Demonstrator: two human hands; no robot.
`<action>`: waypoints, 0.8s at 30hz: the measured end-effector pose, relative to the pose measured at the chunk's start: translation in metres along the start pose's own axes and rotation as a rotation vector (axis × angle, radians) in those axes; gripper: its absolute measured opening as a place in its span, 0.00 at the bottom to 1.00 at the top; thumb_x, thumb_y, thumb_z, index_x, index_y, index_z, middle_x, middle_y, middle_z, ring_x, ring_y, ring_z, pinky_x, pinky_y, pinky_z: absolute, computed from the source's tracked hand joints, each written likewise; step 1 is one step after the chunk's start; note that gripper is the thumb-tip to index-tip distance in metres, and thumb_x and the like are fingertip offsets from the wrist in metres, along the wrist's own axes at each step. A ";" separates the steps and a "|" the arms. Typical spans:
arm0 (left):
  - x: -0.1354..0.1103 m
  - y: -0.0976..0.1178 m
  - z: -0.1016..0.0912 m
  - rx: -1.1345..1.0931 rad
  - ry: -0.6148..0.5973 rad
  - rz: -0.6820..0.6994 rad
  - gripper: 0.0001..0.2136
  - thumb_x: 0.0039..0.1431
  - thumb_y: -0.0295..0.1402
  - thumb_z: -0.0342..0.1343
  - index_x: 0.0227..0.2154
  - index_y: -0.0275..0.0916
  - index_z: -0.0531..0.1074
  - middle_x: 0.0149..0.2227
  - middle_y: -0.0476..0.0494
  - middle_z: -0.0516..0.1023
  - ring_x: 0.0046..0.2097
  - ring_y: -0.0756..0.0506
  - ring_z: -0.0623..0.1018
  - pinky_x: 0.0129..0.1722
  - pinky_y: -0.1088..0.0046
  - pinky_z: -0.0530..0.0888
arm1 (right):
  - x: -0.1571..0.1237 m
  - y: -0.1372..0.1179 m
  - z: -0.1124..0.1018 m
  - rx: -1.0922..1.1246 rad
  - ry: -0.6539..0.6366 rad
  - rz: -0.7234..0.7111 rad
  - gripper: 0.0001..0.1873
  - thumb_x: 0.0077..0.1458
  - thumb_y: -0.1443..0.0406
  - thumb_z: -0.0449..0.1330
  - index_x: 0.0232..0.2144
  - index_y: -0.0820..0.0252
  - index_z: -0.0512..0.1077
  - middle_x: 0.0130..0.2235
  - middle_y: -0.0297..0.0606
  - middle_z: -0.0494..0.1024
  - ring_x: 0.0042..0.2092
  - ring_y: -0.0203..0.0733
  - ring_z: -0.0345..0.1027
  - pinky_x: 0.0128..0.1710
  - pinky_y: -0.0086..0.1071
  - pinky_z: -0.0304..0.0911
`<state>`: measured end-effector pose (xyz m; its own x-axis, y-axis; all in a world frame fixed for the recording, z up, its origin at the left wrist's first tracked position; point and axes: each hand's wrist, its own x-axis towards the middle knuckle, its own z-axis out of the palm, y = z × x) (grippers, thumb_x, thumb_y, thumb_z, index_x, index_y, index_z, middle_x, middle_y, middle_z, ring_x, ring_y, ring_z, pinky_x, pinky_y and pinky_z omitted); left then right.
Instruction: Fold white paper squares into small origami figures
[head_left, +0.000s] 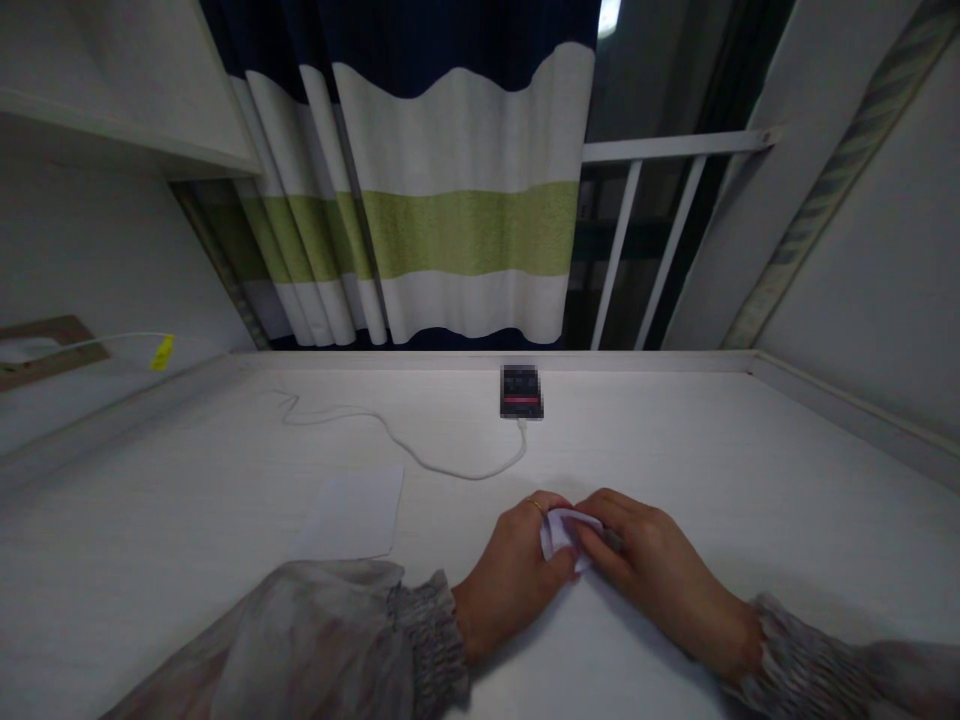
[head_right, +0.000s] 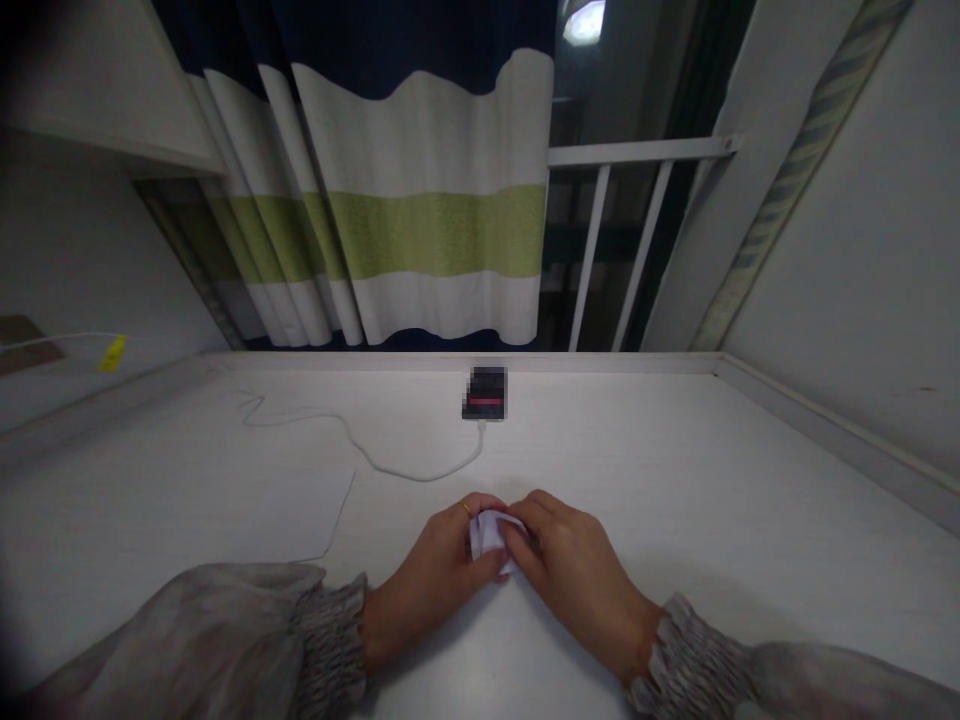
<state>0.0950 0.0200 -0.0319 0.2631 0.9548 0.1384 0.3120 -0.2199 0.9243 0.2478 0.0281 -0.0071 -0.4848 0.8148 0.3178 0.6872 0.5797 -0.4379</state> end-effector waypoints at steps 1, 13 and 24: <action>0.000 0.001 -0.001 0.013 -0.005 0.009 0.15 0.44 0.24 0.54 0.38 0.36 0.66 0.36 0.44 0.72 0.37 0.46 0.70 0.36 0.69 0.68 | 0.000 0.000 0.000 -0.003 -0.002 0.002 0.10 0.55 0.68 0.49 0.30 0.60 0.71 0.30 0.37 0.73 0.30 0.37 0.68 0.31 0.31 0.63; 0.000 0.006 -0.003 -0.051 -0.064 -0.008 0.18 0.43 0.22 0.51 0.40 0.37 0.61 0.36 0.45 0.70 0.35 0.47 0.71 0.35 0.70 0.68 | -0.002 0.001 -0.001 0.083 0.024 0.024 0.07 0.53 0.69 0.51 0.30 0.60 0.69 0.30 0.36 0.68 0.29 0.35 0.64 0.28 0.29 0.61; 0.000 0.004 -0.002 -0.121 -0.125 0.007 0.19 0.43 0.21 0.52 0.41 0.36 0.62 0.39 0.44 0.70 0.37 0.47 0.71 0.36 0.69 0.70 | 0.001 0.000 0.002 0.187 0.024 0.042 0.06 0.52 0.71 0.53 0.30 0.61 0.70 0.28 0.35 0.70 0.30 0.36 0.64 0.29 0.29 0.59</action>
<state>0.0948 0.0198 -0.0272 0.3786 0.9194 0.1068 0.1991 -0.1935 0.9607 0.2467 0.0289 -0.0088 -0.4435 0.8390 0.3152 0.5929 0.5384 -0.5988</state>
